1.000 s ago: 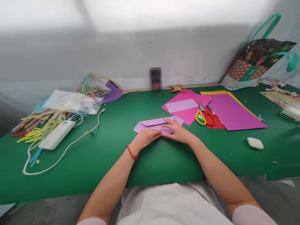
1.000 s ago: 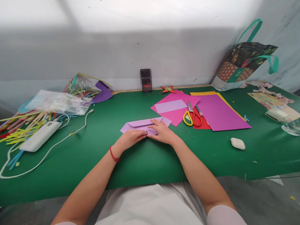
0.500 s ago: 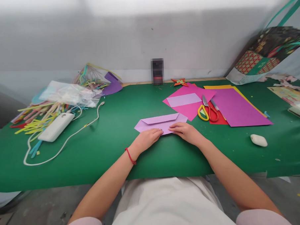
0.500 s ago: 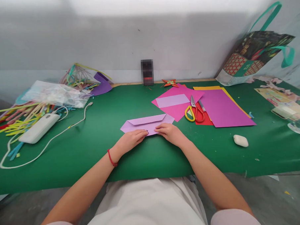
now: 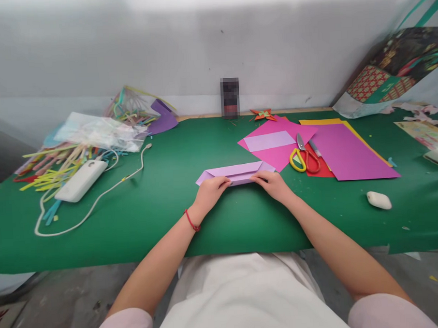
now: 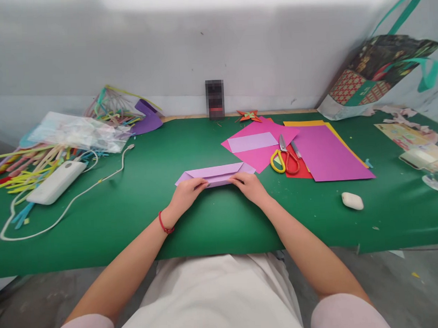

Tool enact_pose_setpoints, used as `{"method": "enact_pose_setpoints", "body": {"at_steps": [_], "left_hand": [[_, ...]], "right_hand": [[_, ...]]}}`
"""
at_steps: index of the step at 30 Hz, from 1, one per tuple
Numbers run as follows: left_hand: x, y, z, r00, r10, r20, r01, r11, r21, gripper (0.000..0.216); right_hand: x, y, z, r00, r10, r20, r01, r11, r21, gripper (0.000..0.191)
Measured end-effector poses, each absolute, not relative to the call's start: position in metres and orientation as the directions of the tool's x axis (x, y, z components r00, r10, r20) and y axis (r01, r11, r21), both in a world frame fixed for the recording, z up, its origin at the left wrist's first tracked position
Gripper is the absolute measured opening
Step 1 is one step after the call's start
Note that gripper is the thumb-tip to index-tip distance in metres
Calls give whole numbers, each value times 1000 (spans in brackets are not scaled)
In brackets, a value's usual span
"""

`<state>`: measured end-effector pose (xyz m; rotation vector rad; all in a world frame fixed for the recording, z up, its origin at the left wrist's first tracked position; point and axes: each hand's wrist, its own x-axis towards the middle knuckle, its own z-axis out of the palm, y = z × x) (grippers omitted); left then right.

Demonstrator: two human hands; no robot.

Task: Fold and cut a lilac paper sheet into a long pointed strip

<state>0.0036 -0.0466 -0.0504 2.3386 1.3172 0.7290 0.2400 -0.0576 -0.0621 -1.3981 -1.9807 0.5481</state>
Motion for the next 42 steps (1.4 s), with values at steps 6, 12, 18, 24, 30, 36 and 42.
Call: {"method": "enact_pose_setpoints", "body": {"at_steps": [6,12,18,24,30,36,42], "left_hand": [[1,-50,-49,518,802,297,649,-595,474,19],[-1,-53,-55,695,638,330,574,-770,278,29],[-2,-55,-51,758,571,315,523,-821,231,26],[-6,-59,-55,748,597,290,545,-802,243,32],[-6,-65,-57,701,623,347,551,-782,292,29],[-5,-65,-54,616,705,352,606,-709,361,23],[2,-50,-54,461,850,256,646,-519,560,15]], "right_hand": [[242,-55,-61,-265,913,308,599,407,-690,26],[249,-67,-62,-376,850,369,530,524,-667,21],[252,-75,-61,-498,757,423,562,654,-507,24],[246,-77,-61,-544,711,446,663,690,-291,25],[245,-75,-62,-575,677,459,665,714,-219,28],[243,-73,-60,-533,725,435,650,681,-337,27],[243,-56,-55,-422,847,324,637,531,-559,31]]}}
